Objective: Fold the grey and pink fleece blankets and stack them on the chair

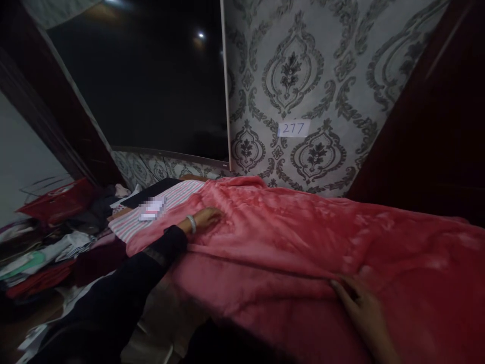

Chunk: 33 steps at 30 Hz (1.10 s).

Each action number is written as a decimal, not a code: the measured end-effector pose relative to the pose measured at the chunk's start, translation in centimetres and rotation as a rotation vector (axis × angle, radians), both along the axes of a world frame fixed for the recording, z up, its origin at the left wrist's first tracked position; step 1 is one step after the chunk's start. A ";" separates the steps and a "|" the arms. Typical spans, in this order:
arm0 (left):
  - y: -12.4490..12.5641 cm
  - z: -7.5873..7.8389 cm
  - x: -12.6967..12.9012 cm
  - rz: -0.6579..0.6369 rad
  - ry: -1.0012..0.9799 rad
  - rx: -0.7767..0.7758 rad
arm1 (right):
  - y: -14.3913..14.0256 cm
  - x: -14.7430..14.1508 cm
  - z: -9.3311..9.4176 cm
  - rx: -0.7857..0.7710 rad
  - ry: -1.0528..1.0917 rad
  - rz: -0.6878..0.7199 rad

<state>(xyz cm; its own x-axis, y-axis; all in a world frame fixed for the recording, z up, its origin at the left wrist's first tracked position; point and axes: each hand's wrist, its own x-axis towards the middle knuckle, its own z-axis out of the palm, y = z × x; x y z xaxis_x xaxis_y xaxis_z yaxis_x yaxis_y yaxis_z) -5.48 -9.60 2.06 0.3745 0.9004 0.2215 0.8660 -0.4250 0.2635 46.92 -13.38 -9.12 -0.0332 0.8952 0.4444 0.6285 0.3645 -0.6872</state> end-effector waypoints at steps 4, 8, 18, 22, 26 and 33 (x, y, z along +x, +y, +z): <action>0.3 -0.2 -0.7 -0.050 0.056 -0.072 | -0.5 -0.6 1.3 0.000 -0.008 -0.028; 0.4 -0.9 0.0 0.000 0.061 -0.060 | -0.6 -0.9 1.6 0.028 -0.033 -0.045; 0.9 0.3 -0.4 0.249 -0.116 0.077 | -0.4 -1.7 1.9 0.126 -0.136 0.031; 1.3 2.7 -1.3 0.357 -0.159 0.199 | 0.7 -3.2 3.7 0.146 -0.164 0.045; 1.4 5.0 -2.1 0.473 -0.151 0.330 | 2.7 -5.2 5.5 0.171 -0.112 0.016; 1.1 5.4 -3.3 0.499 -0.100 0.349 | 3.8 -7.5 4.6 0.143 0.055 -0.016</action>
